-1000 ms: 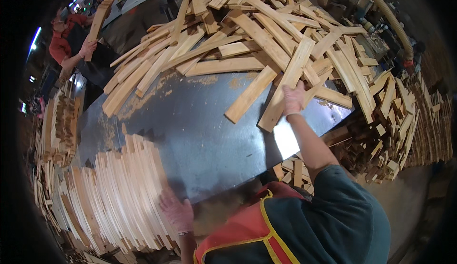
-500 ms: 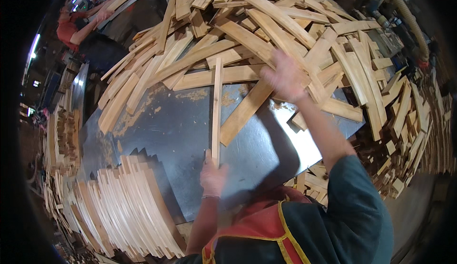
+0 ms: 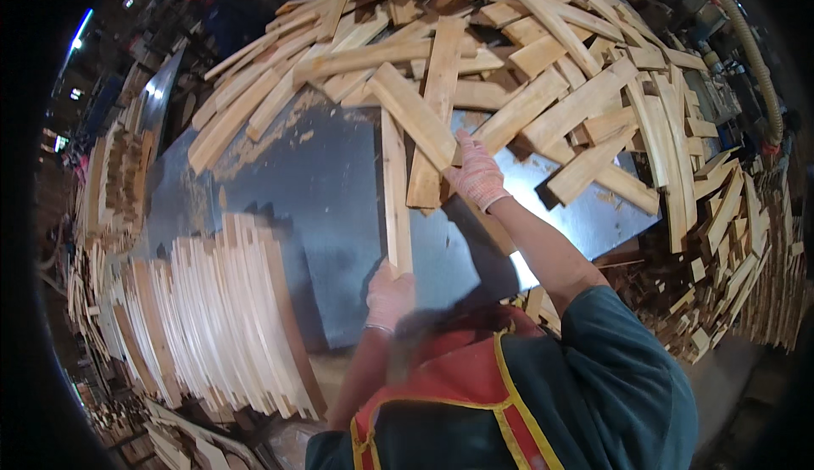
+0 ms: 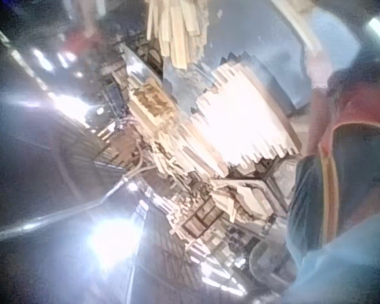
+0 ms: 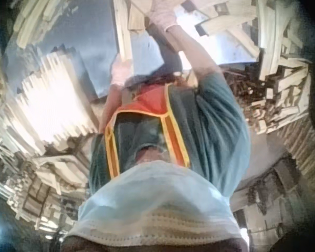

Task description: The person repeatedly picks up small wooden planks from a large pile on a metal table and places them into a separate, organized stack. The worker handles the wood pieces one by one or in small groups, maintaining a continuous sorting rhythm.

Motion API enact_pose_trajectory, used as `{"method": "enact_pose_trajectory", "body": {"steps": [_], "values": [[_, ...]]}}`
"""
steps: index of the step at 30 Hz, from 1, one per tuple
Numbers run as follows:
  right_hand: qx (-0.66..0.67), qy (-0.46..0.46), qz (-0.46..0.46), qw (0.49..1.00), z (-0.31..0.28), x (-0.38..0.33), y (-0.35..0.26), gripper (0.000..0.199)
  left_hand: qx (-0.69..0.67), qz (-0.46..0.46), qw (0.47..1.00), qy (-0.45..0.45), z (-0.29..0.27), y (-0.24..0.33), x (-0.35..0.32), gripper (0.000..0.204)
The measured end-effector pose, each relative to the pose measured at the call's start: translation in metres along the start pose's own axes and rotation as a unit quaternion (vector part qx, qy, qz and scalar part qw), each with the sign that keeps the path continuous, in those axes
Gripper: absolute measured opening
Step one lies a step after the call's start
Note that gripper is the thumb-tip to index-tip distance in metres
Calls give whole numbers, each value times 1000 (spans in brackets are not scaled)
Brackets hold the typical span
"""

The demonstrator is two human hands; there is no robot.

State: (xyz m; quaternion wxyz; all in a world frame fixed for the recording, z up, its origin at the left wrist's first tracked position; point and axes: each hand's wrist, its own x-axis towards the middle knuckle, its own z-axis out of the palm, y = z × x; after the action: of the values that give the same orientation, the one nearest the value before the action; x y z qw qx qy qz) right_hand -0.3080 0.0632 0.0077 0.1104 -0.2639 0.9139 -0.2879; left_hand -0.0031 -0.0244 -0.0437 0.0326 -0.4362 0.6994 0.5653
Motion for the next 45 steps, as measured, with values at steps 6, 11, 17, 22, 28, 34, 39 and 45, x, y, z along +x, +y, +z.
{"method": "enact_pose_trajectory", "body": {"steps": [6, 11, 17, 22, 28, 34, 39, 45], "values": [[586, -237, 181, 753, 45, -45, -2, 47, 100, -18, 991, 88, -80, -35, -89, 42], [587, -234, 247, 734, 77, -63, -45, 29, 472, -68, 832, 283, -153, -105, -155, 68], [536, -238, 141, 797, 74, -99, -104, 16, 485, 37, 795, 363, -179, -131, -180, 76], [207, 24, 74, 975, 70, -6, -54, 50, 374, 129, 861, 320, -144, -101, -134, 80], [91, 116, 209, 967, 63, 78, -28, 64, 419, 37, 900, 115, -80, -27, -97, 96], [404, -172, 124, 890, 64, 96, -14, 48, 198, 145, 951, 186, -83, -65, -69, 83], [304, -220, 69, 924, 87, -58, -71, 47, -564, 24, 822, -73, -138, -33, -135, 82], [116, -352, -44, 928, 166, -186, -186, 61, -586, 107, 802, -45, -164, -47, -176, 70]]}}
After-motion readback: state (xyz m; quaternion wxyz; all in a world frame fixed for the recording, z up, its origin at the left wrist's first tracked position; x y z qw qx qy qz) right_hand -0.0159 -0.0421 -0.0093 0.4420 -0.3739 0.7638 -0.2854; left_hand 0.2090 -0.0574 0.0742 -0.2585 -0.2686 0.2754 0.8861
